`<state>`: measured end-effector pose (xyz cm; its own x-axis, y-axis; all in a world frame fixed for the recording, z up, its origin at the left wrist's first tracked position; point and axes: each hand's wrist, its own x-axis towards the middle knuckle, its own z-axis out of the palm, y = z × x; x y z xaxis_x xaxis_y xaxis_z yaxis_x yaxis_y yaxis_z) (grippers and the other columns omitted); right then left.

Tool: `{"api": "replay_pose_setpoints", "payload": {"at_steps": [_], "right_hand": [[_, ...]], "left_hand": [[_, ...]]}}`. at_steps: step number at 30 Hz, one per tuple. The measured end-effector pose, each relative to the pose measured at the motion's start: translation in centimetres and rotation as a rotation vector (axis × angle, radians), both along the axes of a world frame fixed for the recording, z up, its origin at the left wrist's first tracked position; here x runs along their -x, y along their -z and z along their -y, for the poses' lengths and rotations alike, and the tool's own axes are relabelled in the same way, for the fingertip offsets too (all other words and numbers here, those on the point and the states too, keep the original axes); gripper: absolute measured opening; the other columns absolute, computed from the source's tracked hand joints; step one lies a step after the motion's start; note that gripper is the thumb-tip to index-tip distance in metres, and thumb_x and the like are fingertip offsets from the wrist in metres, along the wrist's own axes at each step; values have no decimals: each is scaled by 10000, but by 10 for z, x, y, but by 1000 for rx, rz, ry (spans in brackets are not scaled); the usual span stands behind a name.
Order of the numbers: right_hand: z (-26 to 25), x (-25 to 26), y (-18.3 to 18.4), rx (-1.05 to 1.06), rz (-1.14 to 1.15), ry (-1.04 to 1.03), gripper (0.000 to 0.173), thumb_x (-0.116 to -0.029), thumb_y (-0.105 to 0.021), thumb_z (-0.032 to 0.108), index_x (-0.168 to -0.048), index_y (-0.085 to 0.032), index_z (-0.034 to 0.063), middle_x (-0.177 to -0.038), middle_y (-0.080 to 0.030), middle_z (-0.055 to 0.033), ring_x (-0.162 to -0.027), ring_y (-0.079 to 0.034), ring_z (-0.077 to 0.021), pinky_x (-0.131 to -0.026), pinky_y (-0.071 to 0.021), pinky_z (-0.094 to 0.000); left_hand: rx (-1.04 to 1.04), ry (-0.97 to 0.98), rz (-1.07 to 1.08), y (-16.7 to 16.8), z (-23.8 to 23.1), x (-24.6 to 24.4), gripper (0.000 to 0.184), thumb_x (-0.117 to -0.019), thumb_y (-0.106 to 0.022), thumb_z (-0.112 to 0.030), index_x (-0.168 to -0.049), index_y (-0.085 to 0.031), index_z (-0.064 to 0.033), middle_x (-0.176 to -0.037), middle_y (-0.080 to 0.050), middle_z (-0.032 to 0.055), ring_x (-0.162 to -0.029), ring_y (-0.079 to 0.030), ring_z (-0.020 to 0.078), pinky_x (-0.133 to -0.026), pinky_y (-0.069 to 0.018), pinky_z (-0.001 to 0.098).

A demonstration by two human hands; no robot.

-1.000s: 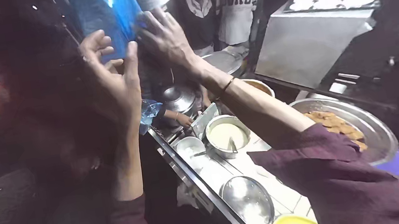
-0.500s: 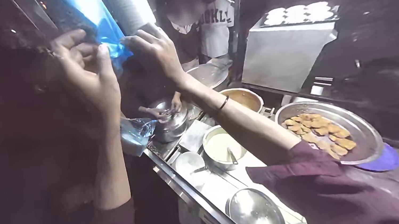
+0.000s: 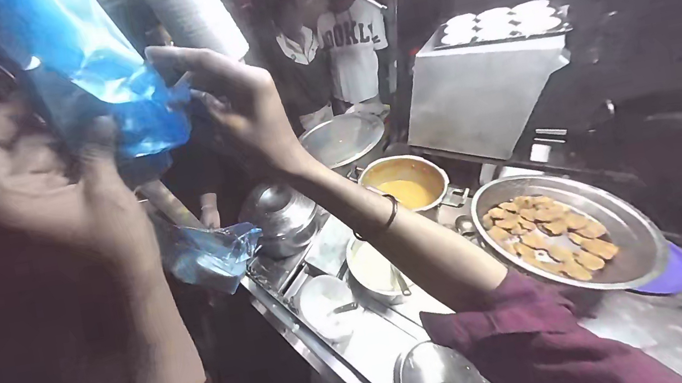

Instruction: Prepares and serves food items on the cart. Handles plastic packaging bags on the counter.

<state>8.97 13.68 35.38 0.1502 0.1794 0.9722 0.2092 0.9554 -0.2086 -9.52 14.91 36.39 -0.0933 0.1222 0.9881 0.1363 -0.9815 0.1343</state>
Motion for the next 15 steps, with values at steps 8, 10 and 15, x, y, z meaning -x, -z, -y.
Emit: {"api": "replay_pose_setpoints", "payload": {"at_steps": [8, 10, 15], "right_hand": [[7, -18, 30, 10, 14, 337, 239, -850, -709, -30, -1087, -733, -15, -1073, -698, -148, -1012, -670, -235, -854, -589, -391], [4, -19, 35, 35, -18, 313, 218, -870, -702, -24, -1086, -724, -31, -1031, -706, -135, -960, -679, -212, -825, -591, -378], [-3, -22, 41, 49, -46, 289, 189, -880, -709, -6, -1068, -725, -18, -982, -704, -109, -906, -683, -181, -772, -603, -353]], "left_hand": [[-52, -501, 0, 23, -2, 33, 201, -1033, -506, -2, -1023, -697, 61, -987, -693, 150, -932, -652, 205, -828, -525, 340], [-52, -441, -10, 23, 0, 30, 243, -1057, -468, 2, -1103, -693, 81, -1063, -708, 174, -999, -675, 225, -894, -542, 362], [74, -457, 121, 32, -3, 23, 338, -1009, -666, -144, -1260, -614, 76, -1197, -689, 173, -1127, -681, 248, -1008, -564, 424]]}}
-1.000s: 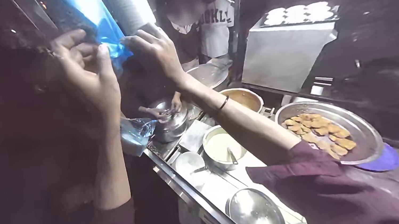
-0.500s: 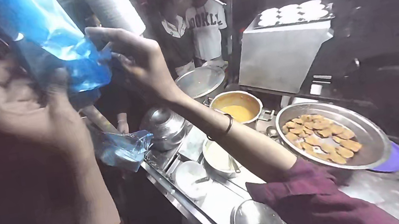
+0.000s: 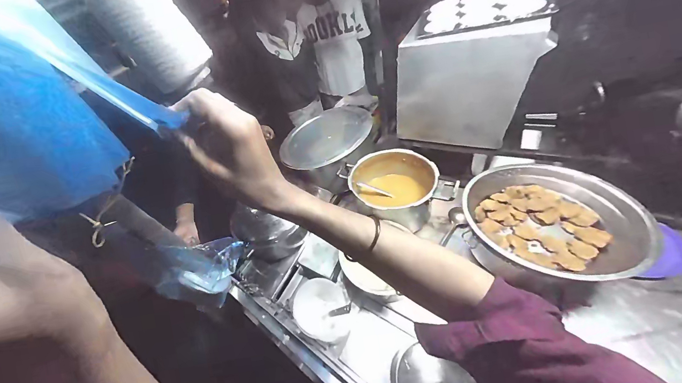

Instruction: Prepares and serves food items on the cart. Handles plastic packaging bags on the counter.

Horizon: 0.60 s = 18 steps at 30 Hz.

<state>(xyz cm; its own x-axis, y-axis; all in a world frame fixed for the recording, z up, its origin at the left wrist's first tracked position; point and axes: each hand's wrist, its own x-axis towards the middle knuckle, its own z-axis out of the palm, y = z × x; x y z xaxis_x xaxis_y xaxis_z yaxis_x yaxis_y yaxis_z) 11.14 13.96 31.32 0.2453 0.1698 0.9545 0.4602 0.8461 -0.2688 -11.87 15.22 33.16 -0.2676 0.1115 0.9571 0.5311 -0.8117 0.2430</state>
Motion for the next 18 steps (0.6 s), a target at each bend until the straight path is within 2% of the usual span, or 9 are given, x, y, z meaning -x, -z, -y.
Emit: {"api": "replay_pose_setpoints", "payload": {"at_steps": [2, 4, 6, 9, 11, 13, 15, 17, 18], "right_hand": [[1, 0, 0, 12, 2, 16, 191, -878, -701, -10, -1066, -726, -11, -974, -706, -99, -896, -684, -181, -759, -601, -362], [3, -1, 0, 25, 7, 12, 186, -885, -685, -12, -1067, -721, -13, -974, -698, -102, -898, -679, -188, -759, -597, -374], [5, -2, 1, 30, 19, 17, 206, -863, -674, -30, -1065, -717, -23, -970, -687, -112, -884, -671, -191, -740, -591, -367], [11, -5, 7, 42, 20, 1, 217, -853, -697, -48, -1070, -703, -47, -974, -687, -129, -897, -680, -188, -764, -602, -342], [14, -8, 18, 26, -24, -55, 176, -870, -674, -58, -1044, -699, -62, -968, -695, -138, -879, -693, -176, -769, -616, -334], [23, -10, 50, 73, -52, -101, 181, -881, -640, -72, -1048, -710, -61, -971, -691, -134, -857, -679, -172, -744, -610, -331], [43, -13, 101, 228, -55, -118, 212, -880, -603, -46, -1064, -705, -26, -1020, -706, -109, -918, -683, -166, -796, -600, -338], [60, -23, 138, 364, -115, -222, 140, -925, -633, -5, -1046, -703, -14, -993, -714, -89, -874, -691, -146, -770, -610, -330], [75, -23, 160, 455, -190, -297, 126, -948, -645, 28, -1049, -706, -17, -963, -714, -86, -845, -687, -144, -753, -603, -326]], "left_hand": [[-27, -115, 57, 4, -1, -2, 255, -1010, -668, -146, -1126, -666, 82, -1077, -718, 149, -1033, -716, 198, -941, -593, 374], [-106, -163, 60, 8, -6, 1, 200, -1013, -657, -118, -1049, -696, 75, -1016, -718, 123, -981, -712, 162, -887, -592, 334], [-94, -155, 53, 10, -3, 1, 211, -1022, -639, -110, -1042, -684, 95, -1005, -715, 143, -969, -709, 178, -881, -589, 345], [-84, -132, 87, 11, -7, 1, 215, -1026, -636, -122, -1079, -663, 85, -998, -708, 121, -947, -711, 156, -851, -598, 332], [-53, -102, 57, 8, 0, -2, 190, -1030, -617, -91, -1021, -667, 92, -928, -695, 126, -870, -693, 151, -810, -584, 326], [-58, -50, -9, 13, 0, 6, 178, -1036, -597, -80, -980, -677, 69, -893, -680, 105, -839, -671, 133, -777, -563, 307], [-74, -2, -52, 17, 2, 13, 177, -1029, -601, -80, -981, -702, 56, -909, -697, 96, -861, -685, 126, -785, -571, 307], [-33, -28, 45, 5, 20, -4, 182, -1022, -628, -100, -1023, -663, 79, -943, -685, 115, -886, -680, 129, -811, -571, 312], [-1, -69, 92, 9, 34, -10, 207, -1008, -652, -101, -1084, -642, 92, -997, -679, 130, -935, -674, 138, -856, -564, 319]]}}
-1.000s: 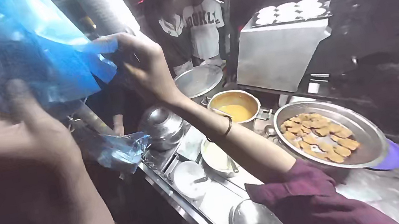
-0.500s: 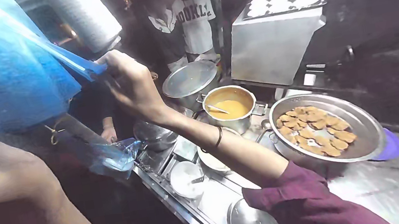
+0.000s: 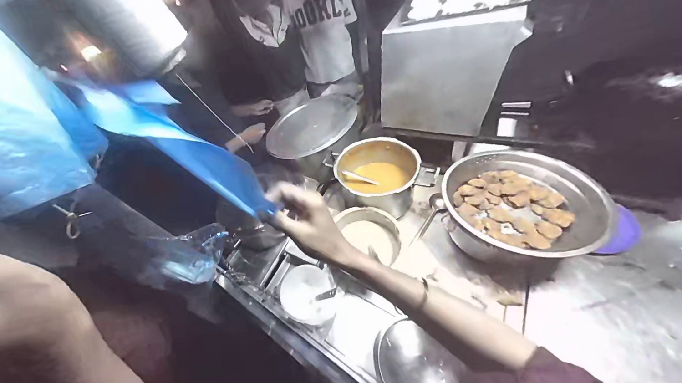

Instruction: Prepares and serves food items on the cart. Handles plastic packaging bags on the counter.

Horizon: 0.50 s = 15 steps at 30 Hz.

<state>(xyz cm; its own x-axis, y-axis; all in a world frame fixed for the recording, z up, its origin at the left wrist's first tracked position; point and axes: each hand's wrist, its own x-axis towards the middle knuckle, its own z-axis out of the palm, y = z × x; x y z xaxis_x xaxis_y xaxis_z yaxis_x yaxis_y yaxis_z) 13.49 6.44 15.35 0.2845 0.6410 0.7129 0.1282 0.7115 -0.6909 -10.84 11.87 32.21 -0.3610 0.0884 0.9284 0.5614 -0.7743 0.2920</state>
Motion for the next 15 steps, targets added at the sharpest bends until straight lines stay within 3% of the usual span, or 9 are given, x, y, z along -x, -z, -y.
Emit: {"api": "replay_pose_setpoints", "payload": {"at_steps": [3, 5, 6, 7, 9, 10, 11, 13, 15], "right_hand": [[52, -2, 43, 232, -251, -196, 158, -976, -665, 79, -1078, -675, -41, -953, -716, -117, -824, -702, -179, -755, -619, -347], [86, 1, 61, 367, -351, -243, 173, -972, -675, 97, -1090, -660, -29, -915, -710, -98, -736, -679, -156, -674, -603, -318], [100, 2, 65, 432, -391, -254, 191, -970, -682, 107, -1111, -659, -20, -897, -708, -87, -689, -657, -138, -627, -583, -297], [111, 2, 69, 489, -419, -255, 193, -967, -686, 111, -1116, -657, -8, -871, -707, -76, -652, -639, -124, -589, -559, -279], [130, 0, 77, 567, -447, -228, 190, -971, -682, 118, -1120, -651, 5, -822, -696, -69, -604, -600, -108, -537, -506, -254], [136, 0, 81, 595, -433, -193, 189, -975, -682, 135, -1112, -660, 7, -805, -693, -67, -599, -594, -110, -532, -493, -254], [140, -2, 87, 616, -382, -145, 191, -977, -686, 160, -1098, -671, 13, -801, -697, -62, -615, -612, -121, -554, -514, -271], [150, -10, 100, 670, -222, -43, 196, -970, -699, 250, -1042, -701, 67, -810, -726, -27, -691, -687, -138, -655, -592, -327], [162, -23, 111, 573, -104, 9, 199, -979, -712, 273, -1047, -728, 87, -921, -757, -9, -844, -737, -141, -804, -639, -360]], "left_hand": [[-86, -27, -249, 60, 26, -3, 419, -980, -679, -142, -1270, -564, 138, -1280, -598, 262, -1223, -589, 311, -1089, -465, 456], [14, 236, -617, 114, 54, -20, 357, -949, -674, -360, -1188, -656, -95, -1280, -621, 94, -1232, -575, 231, -1088, -438, 413], [177, 419, -766, 144, 66, -40, 526, -876, -728, -524, -1247, -644, -161, -1335, -630, 54, -1283, -572, 225, -1105, -451, 437], [355, 586, -871, 174, 78, -62, 809, -771, -803, -621, -1363, -584, -114, -1414, -603, 103, -1344, -546, 269, -1127, -458, 484], [683, 827, -919, 226, 96, -93, 1271, -608, -924, -581, -1574, -328, -9, -1560, -458, 158, -1430, -464, 261, -1167, -452, 456], [825, 954, -868, 245, 104, -101, 1330, -600, -968, -479, -1607, -238, -6, -1574, -442, 143, -1419, -481, 218, -1161, -473, 416], [948, 1038, -821, 259, 112, -106, 1272, -630, -968, -374, -1618, -239, -42, -1530, -499, 100, -1337, -550, 160, -1106, -515, 374], [1101, 1072, -787, 275, 127, -112, 886, -761, -861, -159, -1535, -438, -75, -1240, -703, 23, -1060, -689, 82, -956, -589, 321], [1110, 1033, -784, 282, 132, -113, 545, -881, -703, -25, -1413, -592, -72, -1043, -760, -2, -923, -722, 58, -883, -614, 299]]}}
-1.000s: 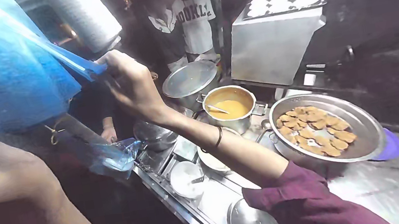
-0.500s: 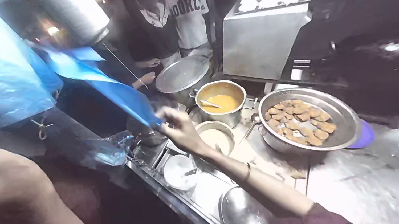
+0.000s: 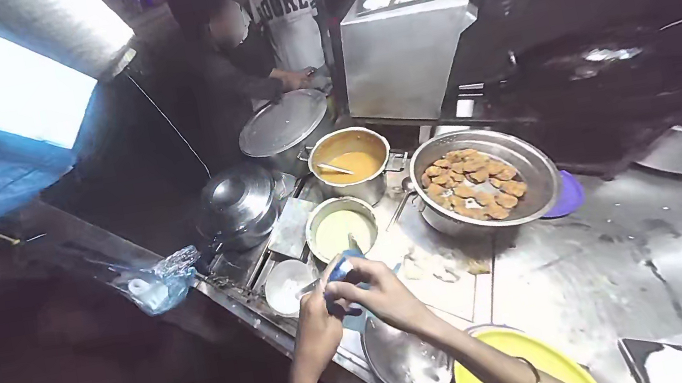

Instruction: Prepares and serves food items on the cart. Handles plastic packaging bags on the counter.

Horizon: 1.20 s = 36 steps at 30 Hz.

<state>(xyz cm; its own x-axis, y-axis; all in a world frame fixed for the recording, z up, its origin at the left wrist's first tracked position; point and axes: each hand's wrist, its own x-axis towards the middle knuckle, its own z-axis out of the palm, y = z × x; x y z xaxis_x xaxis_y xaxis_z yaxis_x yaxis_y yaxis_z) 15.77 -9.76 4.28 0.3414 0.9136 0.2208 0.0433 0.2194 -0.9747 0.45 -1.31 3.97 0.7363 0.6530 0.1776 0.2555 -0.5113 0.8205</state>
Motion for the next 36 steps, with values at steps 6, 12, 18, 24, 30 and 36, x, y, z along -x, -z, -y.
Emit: {"api": "replay_pose_setpoints", "payload": {"at_steps": [6, 12, 18, 24, 30, 36], "right_hand": [[23, -57, 40, -9, 168, -247, 1127, -722, -902, 505, -1613, -304, 158, -1582, -449, -17, -1446, -434, -145, -1200, -413, -381], [50, -92, 48, 83, -147, -422, 145, -903, -770, 229, -945, -748, 93, -830, -720, 10, -744, -669, -67, -695, -579, -271], [66, -87, 58, 112, -387, -265, 195, -872, -781, 285, -929, -740, 103, -790, -722, -12, -669, -666, -99, -626, -575, -282], [61, -63, 78, -167, -793, -364, 917, -813, -606, 791, -1419, -598, 103, -1394, -635, -150, -1299, -599, -318, -1109, -480, -511], [48, -42, 89, -106, -765, -172, 592, -810, -817, 540, -1216, -656, 142, -1136, -729, -5, -1077, -683, -121, -979, -559, -353], [38, -26, 96, -127, -1133, -107, 502, -810, -846, 422, -1161, -654, 118, -1021, -719, -47, -966, -692, -155, -935, -569, -389]], "left_hand": [[196, 146, 96, -7, -10, 9, 427, -960, -692, -97, -1380, -620, -60, -1218, -729, 46, -1089, -705, 123, -996, -589, 345], [197, 35, 273, -43, -29, 29, 485, -895, -708, 20, -1362, -577, 15, -1231, -720, 83, -1058, -725, 183, -942, -621, 361], [150, -266, 426, -37, -47, 24, 555, -905, -710, -3, -1407, -494, 87, -1256, -677, 146, -1116, -687, 188, -980, -593, 356], [213, -414, 484, -24, -45, 11, 431, -914, -699, -1, -1296, -527, 95, -1095, -699, 131, -994, -707, 161, -908, -610, 341], [181, -390, 431, -7, -38, 6, 462, -904, -714, 4, -1306, -510, 103, -1094, -703, 119, -980, -716, 148, -898, -621, 323], [65, -410, 433, -8, -41, 7, 466, -919, -705, -22, -1317, -500, 110, -1127, -698, 119, -1018, -709, 131, -934, -607, 310]]}}
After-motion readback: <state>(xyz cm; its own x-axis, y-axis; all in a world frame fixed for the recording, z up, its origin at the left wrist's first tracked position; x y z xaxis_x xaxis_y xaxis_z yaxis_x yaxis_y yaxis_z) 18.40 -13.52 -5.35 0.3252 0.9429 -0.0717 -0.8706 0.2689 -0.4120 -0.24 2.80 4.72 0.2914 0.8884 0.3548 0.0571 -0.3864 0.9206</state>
